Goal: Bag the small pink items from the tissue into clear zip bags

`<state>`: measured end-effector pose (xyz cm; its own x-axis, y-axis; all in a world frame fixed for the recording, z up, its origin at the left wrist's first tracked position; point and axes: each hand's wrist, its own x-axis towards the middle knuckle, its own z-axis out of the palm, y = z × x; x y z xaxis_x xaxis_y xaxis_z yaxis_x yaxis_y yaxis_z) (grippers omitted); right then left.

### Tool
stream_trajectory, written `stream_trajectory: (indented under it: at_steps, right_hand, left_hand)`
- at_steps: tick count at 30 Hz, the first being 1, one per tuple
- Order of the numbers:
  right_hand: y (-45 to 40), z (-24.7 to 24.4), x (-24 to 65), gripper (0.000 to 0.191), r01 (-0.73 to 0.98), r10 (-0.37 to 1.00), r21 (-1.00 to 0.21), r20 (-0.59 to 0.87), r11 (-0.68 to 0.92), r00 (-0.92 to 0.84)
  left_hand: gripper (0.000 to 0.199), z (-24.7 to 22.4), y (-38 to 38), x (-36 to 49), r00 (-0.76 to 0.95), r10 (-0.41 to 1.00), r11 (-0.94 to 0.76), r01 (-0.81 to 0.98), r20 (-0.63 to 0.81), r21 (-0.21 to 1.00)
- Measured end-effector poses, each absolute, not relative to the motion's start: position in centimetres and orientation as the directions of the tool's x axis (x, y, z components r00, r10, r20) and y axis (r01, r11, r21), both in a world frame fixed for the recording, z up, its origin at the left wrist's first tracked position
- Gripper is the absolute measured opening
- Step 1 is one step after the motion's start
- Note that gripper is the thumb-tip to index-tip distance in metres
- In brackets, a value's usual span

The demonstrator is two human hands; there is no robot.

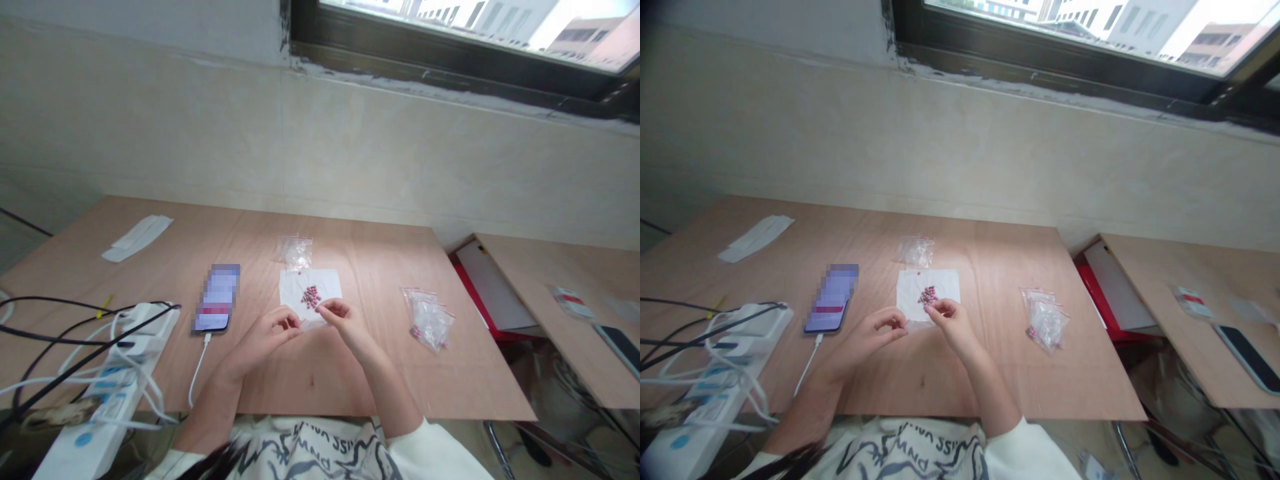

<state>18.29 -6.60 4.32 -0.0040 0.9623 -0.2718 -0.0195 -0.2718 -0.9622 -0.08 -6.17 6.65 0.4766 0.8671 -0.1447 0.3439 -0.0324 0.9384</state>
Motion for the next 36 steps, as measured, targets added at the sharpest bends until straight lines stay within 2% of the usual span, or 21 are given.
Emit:
stream_trajectory:
  at_steps: [3,5,7,10,13,18,22,25,31,36]
  right_hand:
    - [-6.8,4.1,18.3,0.024,0.12,0.937,-0.984,-0.08,-0.128,0.339]
    - [-7.1,4.3,18.2,0.024,0.206,0.891,-0.976,0.031,-0.071,0.453]
    - [-7.6,4.9,17.8,0.021,0.235,0.915,-0.971,0.055,-0.044,0.399]
    - [-8.2,5.6,16.7,0.02,0.187,0.995,-0.98,-0.053,-0.068,0.085]
    - [-8.6,5.9,15.6,0.021,0.191,0.978,-0.973,-0.159,-0.132,-0.133]
    - [-8.9,5.4,15.0,0.023,0.153,0.964,-0.973,-0.199,-0.173,-0.179]
    - [-8.9,5.2,15.5,0.023,0.106,0.951,-0.97,-0.237,-0.22,-0.197]
    - [-8.9,5.3,15.7,0.021,0.172,0.959,-0.962,-0.24,-0.214,-0.149]
    - [-8.2,6.3,15.6,0.019,0.3,0.975,-0.941,-0.193,-0.153,-0.109]
    - [-7.4,7.1,15.9,0.018,0.35,0.973,-0.932,-0.157,-0.089,-0.17]
  left_hand:
    - [0.01,6.4,-5.9,-0.2,0.464,0.867,0.038,0.3,-0.18,0.953]
    - [0.011,6.4,-5.7,-0.1,0.458,0.868,0.064,0.278,-0.191,0.959]
    - [0.012,6.5,-5.5,0.0,0.447,0.877,0.059,0.261,-0.175,0.964]
    - [0.014,6.4,-5.4,0.4,0.43,0.891,0.039,0.246,-0.145,0.969]
    - [0.016,5.9,-5.5,0.9,0.434,0.886,0.051,0.258,-0.163,0.965]
    - [0.016,4.7,-6.1,1.0,0.469,0.858,0.079,0.284,-0.21,0.955]
    - [0.014,5.4,-6.5,0.7,0.529,0.812,0.136,0.238,-0.246,0.962]
    - [0.018,6.2,-6.4,0.5,0.556,0.797,0.134,0.215,-0.234,0.967]
    - [0.018,6.4,-5.5,0.7,0.501,0.843,0.068,0.26,-0.195,0.963]
    - [0.019,6.6,-4.7,0.8,0.661,0.711,0.054,0.289,-0.24,0.956]
